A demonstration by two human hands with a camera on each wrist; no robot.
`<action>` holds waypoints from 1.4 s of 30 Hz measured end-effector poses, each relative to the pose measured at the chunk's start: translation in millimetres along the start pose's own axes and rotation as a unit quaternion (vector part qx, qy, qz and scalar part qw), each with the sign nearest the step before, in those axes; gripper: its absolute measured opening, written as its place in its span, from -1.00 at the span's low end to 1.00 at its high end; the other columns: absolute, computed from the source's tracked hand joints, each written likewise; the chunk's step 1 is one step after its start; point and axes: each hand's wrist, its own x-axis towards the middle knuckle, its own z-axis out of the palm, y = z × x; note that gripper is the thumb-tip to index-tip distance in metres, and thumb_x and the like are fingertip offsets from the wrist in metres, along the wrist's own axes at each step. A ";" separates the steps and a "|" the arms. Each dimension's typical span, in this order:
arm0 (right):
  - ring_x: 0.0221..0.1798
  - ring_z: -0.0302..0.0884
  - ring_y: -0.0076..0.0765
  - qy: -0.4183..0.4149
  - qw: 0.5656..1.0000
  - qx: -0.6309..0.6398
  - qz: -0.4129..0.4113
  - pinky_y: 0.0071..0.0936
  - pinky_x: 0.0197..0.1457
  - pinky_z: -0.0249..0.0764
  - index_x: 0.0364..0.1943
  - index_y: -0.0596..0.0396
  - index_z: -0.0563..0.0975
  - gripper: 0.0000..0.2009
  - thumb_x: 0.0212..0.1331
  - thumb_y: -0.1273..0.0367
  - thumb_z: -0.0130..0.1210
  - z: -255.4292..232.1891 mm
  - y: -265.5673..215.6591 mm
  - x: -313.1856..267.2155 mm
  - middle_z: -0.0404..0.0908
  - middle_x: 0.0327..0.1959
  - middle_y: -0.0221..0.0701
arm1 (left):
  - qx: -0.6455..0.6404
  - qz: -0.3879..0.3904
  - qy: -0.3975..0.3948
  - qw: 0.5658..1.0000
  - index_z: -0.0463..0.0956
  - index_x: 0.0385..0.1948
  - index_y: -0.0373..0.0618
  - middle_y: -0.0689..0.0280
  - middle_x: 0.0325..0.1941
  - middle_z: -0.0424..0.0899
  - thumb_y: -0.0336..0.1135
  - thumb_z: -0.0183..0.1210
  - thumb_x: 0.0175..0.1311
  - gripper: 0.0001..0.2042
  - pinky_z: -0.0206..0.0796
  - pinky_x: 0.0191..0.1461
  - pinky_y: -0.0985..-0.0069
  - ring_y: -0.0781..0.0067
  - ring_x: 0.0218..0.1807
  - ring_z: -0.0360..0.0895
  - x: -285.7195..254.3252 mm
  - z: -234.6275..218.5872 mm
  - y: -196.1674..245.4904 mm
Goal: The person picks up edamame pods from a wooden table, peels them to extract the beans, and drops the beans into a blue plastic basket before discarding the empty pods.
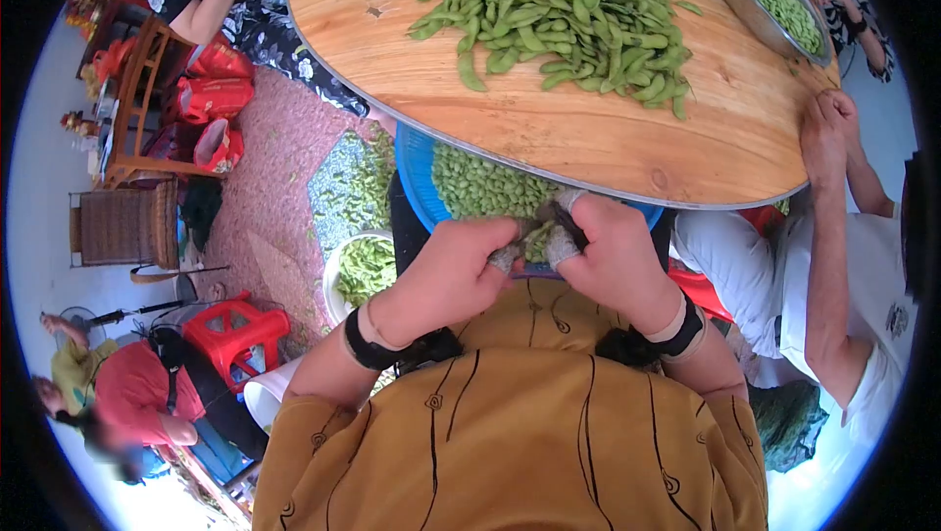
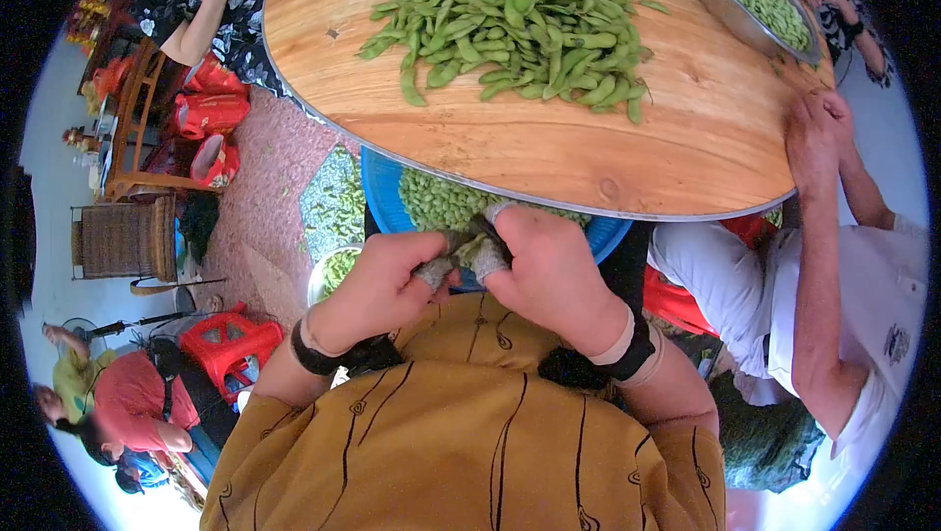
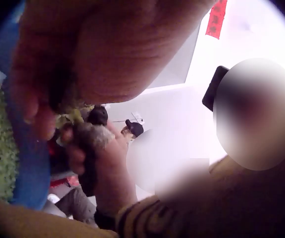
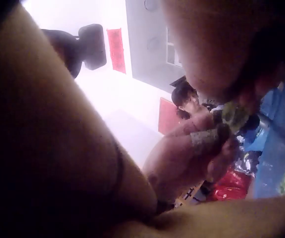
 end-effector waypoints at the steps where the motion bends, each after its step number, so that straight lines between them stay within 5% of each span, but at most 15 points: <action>1: -0.39 0.45 0.10 -0.024 0.999 0.037 0.015 -0.14 -0.34 0.39 -0.45 0.20 0.42 -0.80 -0.15 0.43 0.18 0.9 0.5 0.7 0.44 -0.53 -0.12 | 0.019 0.013 0.001 1.000 0.47 -0.40 -0.26 0.13 -0.50 0.57 -0.65 -0.10 0.00 -0.82 0.40 -0.41 0.46 0.29 -0.48 0.60 -5.4 -3.4 -3.2; 4: -0.33 0.53 0.01 -0.063 0.996 0.065 0.000 -0.27 -0.30 0.46 -0.33 0.15 0.55 -0.81 -0.12 0.47 0.15 4.7 6.2 4.4 0.54 -0.44 -0.13 | 0.085 0.007 0.014 0.996 0.52 -0.36 -0.24 0.14 -0.44 0.59 -0.62 -0.02 0.02 -0.82 0.43 -0.35 0.43 0.23 -0.44 0.60 -28.3 -23.9 -21.0; 6: -0.28 0.55 -0.01 -0.088 0.993 0.071 -0.023 -0.28 -0.23 0.47 -0.30 0.15 0.56 -0.79 -0.10 0.47 0.14 7.5 12.4 6.0 0.57 -0.39 -0.14 | 0.405 -0.153 0.014 0.901 0.55 -0.25 -0.20 0.13 -0.37 0.58 -0.54 0.09 0.05 -0.80 0.43 -0.25 0.35 0.12 -0.35 0.57 -40.6 -37.0 -33.0; 7: -0.25 0.55 -0.01 -0.084 0.992 0.080 -0.044 -0.28 -0.20 0.48 -0.31 0.16 0.56 -0.80 -0.10 0.47 0.14 10.0 14.8 4.8 0.57 -0.37 -0.14 | 0.407 -0.156 0.016 0.900 0.55 -0.25 -0.20 0.13 -0.37 0.58 -0.54 0.09 0.05 -0.80 0.43 -0.25 0.35 0.12 -0.35 0.57 -40.1 -39.6 -32.5; 12: -0.26 0.52 0.04 -0.060 0.991 0.090 -0.075 -0.21 -0.20 0.45 -0.38 0.18 0.52 -0.85 -0.07 0.44 0.12 12.5 14.9 8.6 0.54 -0.39 -0.12 | 0.343 0.002 0.305 0.888 0.55 -0.18 -0.17 0.10 -0.26 0.55 -0.41 0.15 0.07 -0.76 0.41 -0.21 0.24 0.02 -0.27 0.54 10.8 -51.1 2.2; 15: -0.31 0.47 0.14 -0.157 0.987 0.032 -0.018 -0.07 -0.23 0.41 -0.41 0.23 0.45 -0.84 -0.07 0.42 0.09 1.0 10.0 9.2 0.49 -0.43 -0.07 | 0.354 0.029 0.356 0.864 0.55 -0.22 -0.18 0.08 -0.25 0.55 -0.37 0.16 0.05 -0.76 0.40 -0.22 0.23 0.02 -0.28 0.54 60.7 -47.9 5.8; 19: -0.31 0.46 0.14 -0.159 0.987 0.013 -0.002 -0.08 -0.23 0.41 -0.40 0.22 0.43 -0.83 -0.06 0.42 0.08 -4.2 12.1 -0.5 0.49 -0.44 -0.06 | 0.371 -0.093 0.309 0.871 0.53 -0.32 -0.21 0.05 -0.31 0.57 -0.39 0.19 -0.02 -0.79 0.41 -0.24 0.22 0.00 -0.31 0.54 94.9 -51.0 0.1; 26: -0.34 0.47 0.16 -0.141 0.989 0.042 0.010 -0.07 -0.25 0.40 -0.39 0.21 0.43 -0.83 -0.07 0.42 0.09 -3.6 12.5 -0.8 0.49 -0.45 -0.05 | 0.269 -0.071 0.323 0.905 0.51 -0.34 -0.26 0.05 -0.40 0.57 -0.49 0.16 -0.07 -0.80 0.40 -0.26 0.27 0.01 -0.35 0.54 89.7 -56.7 -16.8; 30: -0.50 0.47 -0.07 -0.078 0.996 0.045 -0.025 -0.27 -0.43 0.39 -0.40 0.20 0.47 -0.88 0.03 0.42 0.09 1.7 17.3 -3.2 0.47 -0.55 -0.20 | 0.210 0.006 0.333 0.919 0.49 -0.34 -0.28 0.03 -0.42 0.54 -0.52 0.14 -0.07 -0.81 0.38 -0.29 0.33 0.06 -0.37 0.52 67.4 -48.0 -7.1; 32: -0.60 0.44 -0.44 -0.033 0.984 0.168 0.052 -0.47 -0.54 0.38 -0.24 0.19 0.49 -0.85 0.16 0.42 0.05 3.5 20.6 -6.7 0.55 -0.51 -0.38 | 0.205 0.027 0.311 0.928 0.49 -0.34 -0.29 0.02 -0.41 0.54 -0.53 0.13 -0.06 -0.81 0.37 -0.29 0.35 0.07 -0.37 0.52 55.7 -37.2 3.6; 33: -0.53 0.48 -0.11 -0.003 0.966 0.241 0.098 -0.38 -0.41 0.42 -0.30 0.20 0.45 -0.84 0.08 0.40 0.10 2.5 18.0 -6.4 0.48 -0.58 -0.20 | 0.167 0.043 0.283 0.944 0.48 -0.35 -0.28 0.03 -0.40 0.53 -0.55 0.14 -0.09 -0.80 0.36 -0.29 0.33 0.06 -0.37 0.50 50.3 -29.4 9.8; 34: -0.53 0.48 -0.11 0.001 0.965 0.241 0.105 -0.38 -0.41 0.42 -0.30 0.20 0.45 -0.84 0.08 0.40 0.10 -2.3 10.6 -3.0 0.48 -0.58 -0.20 | 0.127 0.059 0.255 0.957 0.48 -0.36 -0.26 0.04 -0.40 0.51 -0.56 0.14 -0.12 -0.79 0.36 -0.29 0.31 0.04 -0.37 0.49 45.8 -22.2 15.2; 36: -0.62 0.41 -0.50 0.008 0.858 0.428 0.284 -0.56 -0.53 0.36 -0.27 0.17 0.46 -0.86 0.13 0.41 0.09 -14.4 -3.0 5.0 0.44 -0.64 -0.42 | 0.209 0.119 0.229 0.943 0.48 -0.36 -0.25 0.06 -0.41 0.49 -0.56 0.16 -0.15 -0.78 0.35 -0.31 0.29 0.03 -0.37 0.48 37.7 -9.9 24.6; 37: -0.64 0.34 -0.73 0.023 0.854 0.457 0.249 -0.71 -0.61 0.28 -0.25 0.15 0.46 -0.87 0.17 0.40 0.09 -10.3 4.2 3.7 0.43 -0.62 -0.54 | 0.290 0.177 0.209 0.917 0.48 -0.37 -0.23 0.09 -0.42 0.48 -0.57 0.17 -0.19 -0.76 0.34 -0.33 0.27 0.02 -0.37 0.47 35.6 -5.5 26.9; 42: -0.65 0.33 -0.71 -0.003 0.855 0.454 0.249 -0.71 -0.62 0.27 -0.25 0.17 0.46 -0.86 0.16 0.42 0.08 -12.4 11.2 1.5 0.44 -0.61 -0.53 | 0.257 0.201 0.216 0.920 0.43 -0.44 -0.22 0.12 -0.45 0.44 -0.58 0.19 -0.26 -0.76 0.32 -0.38 0.27 0.00 -0.39 0.45 29.7 0.8 23.7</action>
